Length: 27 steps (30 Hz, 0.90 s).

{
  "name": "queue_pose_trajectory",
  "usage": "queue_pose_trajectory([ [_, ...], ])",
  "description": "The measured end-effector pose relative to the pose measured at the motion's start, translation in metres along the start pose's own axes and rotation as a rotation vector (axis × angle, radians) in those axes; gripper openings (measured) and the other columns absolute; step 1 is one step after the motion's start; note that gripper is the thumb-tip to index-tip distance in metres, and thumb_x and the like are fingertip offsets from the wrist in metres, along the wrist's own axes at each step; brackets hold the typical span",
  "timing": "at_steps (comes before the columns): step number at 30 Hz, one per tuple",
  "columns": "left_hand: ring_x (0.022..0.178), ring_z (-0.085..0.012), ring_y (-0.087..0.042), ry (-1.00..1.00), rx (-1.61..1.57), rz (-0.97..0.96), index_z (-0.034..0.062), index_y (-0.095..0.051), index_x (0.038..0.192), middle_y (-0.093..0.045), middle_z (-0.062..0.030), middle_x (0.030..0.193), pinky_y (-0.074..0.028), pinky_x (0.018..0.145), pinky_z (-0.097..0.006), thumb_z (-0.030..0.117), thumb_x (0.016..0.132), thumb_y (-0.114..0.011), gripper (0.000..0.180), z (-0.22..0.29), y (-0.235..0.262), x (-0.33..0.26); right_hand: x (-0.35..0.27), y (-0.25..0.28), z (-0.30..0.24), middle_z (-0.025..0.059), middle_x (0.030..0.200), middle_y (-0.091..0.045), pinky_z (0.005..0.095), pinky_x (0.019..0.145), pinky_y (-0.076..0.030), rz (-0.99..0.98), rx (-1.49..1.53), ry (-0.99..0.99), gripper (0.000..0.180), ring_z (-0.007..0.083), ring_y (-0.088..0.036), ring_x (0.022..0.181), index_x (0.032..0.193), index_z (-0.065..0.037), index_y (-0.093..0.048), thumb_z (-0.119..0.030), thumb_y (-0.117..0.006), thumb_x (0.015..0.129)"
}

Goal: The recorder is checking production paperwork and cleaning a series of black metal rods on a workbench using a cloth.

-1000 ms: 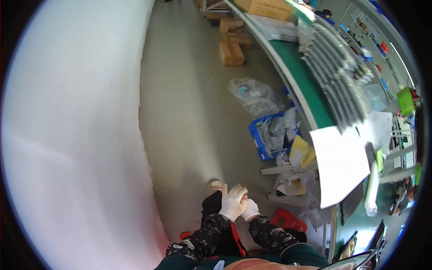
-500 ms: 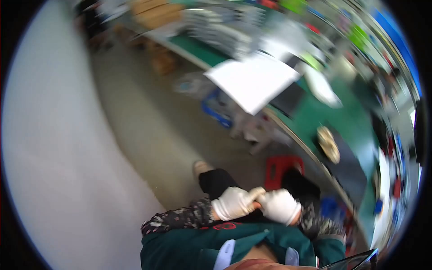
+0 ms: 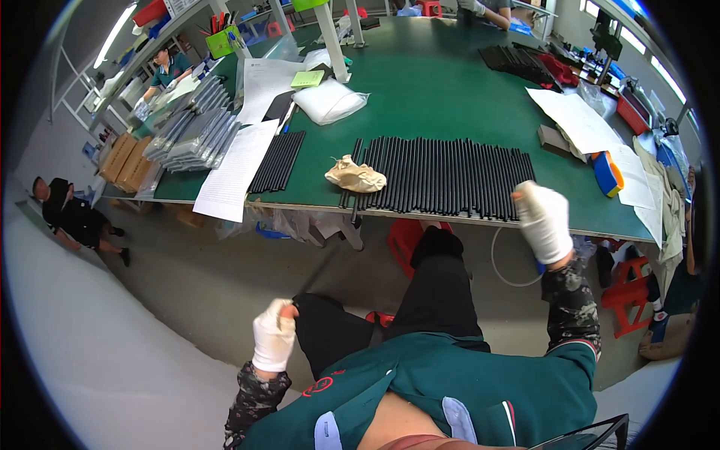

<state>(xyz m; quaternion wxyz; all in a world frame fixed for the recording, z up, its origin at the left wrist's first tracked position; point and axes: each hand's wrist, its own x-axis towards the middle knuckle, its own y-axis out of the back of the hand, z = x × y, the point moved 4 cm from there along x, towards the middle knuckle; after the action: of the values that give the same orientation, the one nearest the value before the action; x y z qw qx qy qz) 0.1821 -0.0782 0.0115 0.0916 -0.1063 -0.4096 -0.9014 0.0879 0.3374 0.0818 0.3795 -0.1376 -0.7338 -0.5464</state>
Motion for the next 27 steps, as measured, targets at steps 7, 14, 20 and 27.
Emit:
queue_pose_trajectory([
  [7, 0.069, -0.0113, -0.053, 0.053, -0.235, 0.084, 0.0034, -0.059, 0.090, -0.059, -0.0046, 0.072, -0.045, 0.065, -0.026, 0.018, 0.093, -0.055, 0.016, 0.045, -0.041, 0.098, -0.071, -0.015, 0.157, 0.0165, 0.071, -0.060, 0.0396, 0.056, -0.046, 0.122, -0.080, -0.451, 0.010, 0.0362, -0.059, 0.064, 0.088, -0.008, -0.058, -0.017, -0.057, 0.092],
  [14, 0.072, -0.0253, -0.059, 0.068, 0.028, 0.250, 0.0051, -0.059, 0.093, -0.062, -0.0134, 0.079, -0.047, 0.070, -0.034, 0.023, 0.090, -0.056, 0.018, 0.015, -0.082, 0.199, -0.098, -0.025, 0.184, 0.0148, 0.075, -0.062, 0.0333, 0.059, -0.047, 0.140, 0.062, -0.579, 0.011, 0.0270, -0.059, 0.062, 0.090, -0.004, -0.059, -0.015, -0.057, 0.092],
  [20, 0.088, -0.0366, -0.063, 0.150, 0.190, 0.303, 0.0087, -0.060, 0.098, -0.066, -0.0177, 0.091, -0.048, 0.074, -0.043, 0.023, 0.088, -0.056, 0.018, -0.011, -0.100, 0.213, -0.100, -0.028, 0.182, 0.0118, 0.073, -0.062, 0.0308, 0.056, -0.046, 0.100, 0.085, -0.648, 0.009, 0.0212, -0.059, 0.059, 0.089, -0.005, -0.059, -0.014, -0.058, 0.090],
  [27, 0.088, -0.0303, -0.058, -0.055, 0.395, 0.244, 0.0094, -0.063, 0.090, -0.063, -0.0107, 0.087, -0.047, 0.077, -0.041, 0.017, 0.076, -0.066, 0.015, -0.003, -0.111, 0.207, -0.099, -0.027, 0.185, 0.0099, 0.070, -0.061, 0.0303, 0.057, -0.045, 0.111, 0.038, -0.689, 0.009, 0.0181, -0.056, 0.058, 0.090, -0.005, -0.059, -0.013, -0.059, 0.089],
])
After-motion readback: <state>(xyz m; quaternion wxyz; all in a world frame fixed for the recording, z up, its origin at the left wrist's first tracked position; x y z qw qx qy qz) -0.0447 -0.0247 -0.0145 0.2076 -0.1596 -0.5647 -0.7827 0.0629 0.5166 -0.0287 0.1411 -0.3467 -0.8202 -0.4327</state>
